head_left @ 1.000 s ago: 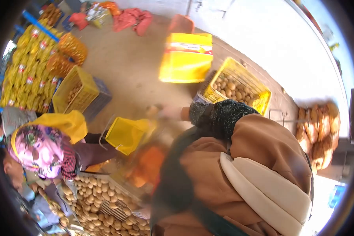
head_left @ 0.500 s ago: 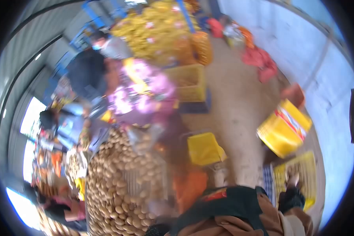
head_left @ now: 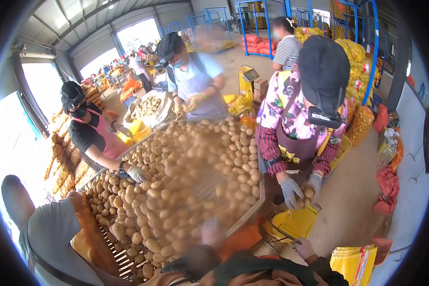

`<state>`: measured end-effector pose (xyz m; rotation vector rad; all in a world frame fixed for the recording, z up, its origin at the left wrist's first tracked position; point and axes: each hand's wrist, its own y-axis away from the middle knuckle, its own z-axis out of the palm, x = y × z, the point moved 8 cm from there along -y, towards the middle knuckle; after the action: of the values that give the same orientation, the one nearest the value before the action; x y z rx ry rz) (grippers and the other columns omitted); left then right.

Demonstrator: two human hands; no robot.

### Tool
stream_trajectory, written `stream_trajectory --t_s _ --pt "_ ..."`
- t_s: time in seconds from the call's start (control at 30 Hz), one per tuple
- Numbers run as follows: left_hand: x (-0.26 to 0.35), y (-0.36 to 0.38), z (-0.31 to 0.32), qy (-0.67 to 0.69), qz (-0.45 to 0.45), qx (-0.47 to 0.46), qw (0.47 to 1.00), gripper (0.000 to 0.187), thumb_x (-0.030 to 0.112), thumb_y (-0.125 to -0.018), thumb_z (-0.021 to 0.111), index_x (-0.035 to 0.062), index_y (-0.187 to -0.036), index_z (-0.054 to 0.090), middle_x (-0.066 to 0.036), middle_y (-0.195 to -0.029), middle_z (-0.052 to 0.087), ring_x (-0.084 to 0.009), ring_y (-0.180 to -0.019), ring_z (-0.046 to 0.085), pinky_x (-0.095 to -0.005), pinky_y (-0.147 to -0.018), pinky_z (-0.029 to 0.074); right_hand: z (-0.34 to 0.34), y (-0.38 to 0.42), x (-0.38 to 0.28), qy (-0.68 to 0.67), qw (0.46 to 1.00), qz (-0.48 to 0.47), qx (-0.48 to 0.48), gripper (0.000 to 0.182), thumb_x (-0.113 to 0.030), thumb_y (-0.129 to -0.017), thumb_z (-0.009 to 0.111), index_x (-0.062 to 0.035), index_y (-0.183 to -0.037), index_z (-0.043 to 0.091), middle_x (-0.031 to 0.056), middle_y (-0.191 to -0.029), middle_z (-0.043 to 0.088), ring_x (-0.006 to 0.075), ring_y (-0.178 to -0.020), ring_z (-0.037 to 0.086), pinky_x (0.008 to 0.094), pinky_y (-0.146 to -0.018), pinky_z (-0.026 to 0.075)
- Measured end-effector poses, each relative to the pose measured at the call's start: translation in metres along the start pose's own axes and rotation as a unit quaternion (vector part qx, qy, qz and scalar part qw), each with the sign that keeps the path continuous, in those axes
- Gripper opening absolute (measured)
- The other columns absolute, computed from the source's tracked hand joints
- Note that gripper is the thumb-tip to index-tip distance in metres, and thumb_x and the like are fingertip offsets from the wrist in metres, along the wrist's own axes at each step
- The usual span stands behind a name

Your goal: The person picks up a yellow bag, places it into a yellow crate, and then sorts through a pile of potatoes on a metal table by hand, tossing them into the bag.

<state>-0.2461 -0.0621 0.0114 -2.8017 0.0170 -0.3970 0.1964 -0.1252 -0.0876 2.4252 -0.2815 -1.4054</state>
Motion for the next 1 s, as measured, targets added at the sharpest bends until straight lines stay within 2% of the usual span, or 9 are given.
stream_trajectory --t_s 0.13,0.3,0.4,0.43,0.53,0.63,0.77,0.87,1.0 --pt "-0.002 0.002 0.008 0.011 -0.029 -0.055 0.998 0.058 0.031 -0.084 0.063 -0.0023 -0.131 0.055 -0.021 -0.124 0.06 -0.039 -0.117 0.055 -0.0504 -0.1 0.043 0.045 -0.027 -0.159 0.039 0.977 -0.199 -0.062 0.02 -0.018 -0.094 0.065 -0.0016 -0.103 0.072 0.0158 -0.09 0.071 0.0277 -0.082 0.07 0.0365 -0.077 0.055" --pt "-0.013 -0.001 0.02 0.009 0.015 -0.162 0.987 0.053 0.029 -0.09 0.06 0.0005 -0.134 0.054 -0.018 -0.122 0.061 -0.0355 -0.117 0.054 -0.0485 -0.098 0.043 0.101 -0.052 -0.26 0.042 0.932 -0.342 -0.111 0.022 -0.023 -0.095 0.065 -0.0036 -0.105 0.07 0.0187 -0.099 0.069 0.0366 -0.093 0.066 0.0413 -0.084 0.053" --pt "-0.007 -0.017 -0.037 0.003 0.046 -0.164 0.985 0.052 0.032 -0.089 0.063 0.0018 -0.13 0.056 -0.017 -0.121 0.062 -0.0337 -0.116 0.055 -0.0475 -0.096 0.044 0.145 -0.077 -0.287 0.119 0.894 -0.412 -0.13 0.028 -0.025 -0.092 0.068 -0.0039 -0.109 0.067 0.0189 -0.104 0.068 0.0383 -0.097 0.064 0.0441 -0.087 0.052" --pt "-0.011 -0.025 -0.048 -0.016 0.028 -0.229 0.973 0.052 0.036 -0.088 0.064 0.0031 -0.127 0.058 -0.017 -0.122 0.061 -0.0355 -0.118 0.054 -0.0496 -0.099 0.042 0.158 -0.083 -0.295 0.149 0.885 -0.418 -0.14 0.032 -0.027 -0.09 0.069 -0.0042 -0.112 0.065 0.0191 -0.107 0.067 0.039 -0.1 0.063 0.0451 -0.088 0.052" --pt "-0.027 -0.028 -0.096 -0.05 0.022 -0.132 0.99 0.051 0.042 -0.075 0.075 0.0104 -0.112 0.06 -0.013 -0.113 0.056 -0.0369 -0.112 0.049 -0.0492 -0.091 0.038 0.19 -0.095 -0.308 0.242 0.852 -0.445 -0.133 0.046 -0.032 -0.089 0.068 -0.0051 -0.125 0.06 0.0193 -0.124 0.062 0.039 -0.113 0.059 0.0464 -0.096 0.049" --pt "-0.072 -0.015 -0.108 -0.119 -0.09 -0.026 0.988 0.071 0.053 -0.075 0.072 0.0099 -0.129 0.055 -0.014 -0.129 0.052 -0.0385 -0.131 0.041 -0.0511 -0.108 0.033 0.211 -0.112 -0.297 0.337 0.831 -0.435 -0.076 0.052 -0.042 -0.095 0.059 -0.0049 -0.131 0.058 0.017 -0.136 0.057 0.0357 -0.13 0.049 0.0461 -0.108 0.04" --pt "-0.137 0.008 -0.086 -0.079 -0.217 -0.063 0.971 0.074 0.052 -0.081 0.067 0.0078 -0.138 0.049 -0.016 -0.143 0.046 -0.0421 -0.139 0.035 -0.0549 -0.114 0.026 0.226 -0.142 -0.281 0.374 0.803 -0.463 -0.013 0.05 -0.044 -0.095 0.056 -0.0043 -0.127 0.061 0.0157 -0.131 0.059 0.0345 -0.127 0.051 0.0457 -0.107 0.04" --pt "-0.136 0.006 -0.083 -0.094 -0.237 -0.116 0.96 0.076 0.051 -0.083 0.066 0.0072 -0.142 0.044 -0.016 -0.147 0.043 -0.0442 -0.142 0.031 -0.0562 -0.115 0.025 0.216 -0.15 -0.293 0.359 0.842 -0.391 -0.092 0.045 -0.042 -0.095 0.057 -0.0044 -0.119 0.064 0.0144 -0.124 0.061 0.0327 -0.12 0.056 0.0443 -0.102 0.044" --pt "-0.149 0.009 -0.068 -0.114 -0.238 -0.139 0.954 0.078 0.049 -0.083 0.065 0.0084 -0.145 0.041 -0.015 -0.148 0.043 -0.0447 -0.142 0.031 -0.0569 -0.115 0.024 0.217 -0.156 -0.288 0.321 0.84 -0.434 -0.054 0.036 -0.04 -0.092 0.06 -0.0072 -0.105 0.068 0.0111 -0.116 0.063 0.0321 -0.11 0.058 0.0441 -0.094 0.047"
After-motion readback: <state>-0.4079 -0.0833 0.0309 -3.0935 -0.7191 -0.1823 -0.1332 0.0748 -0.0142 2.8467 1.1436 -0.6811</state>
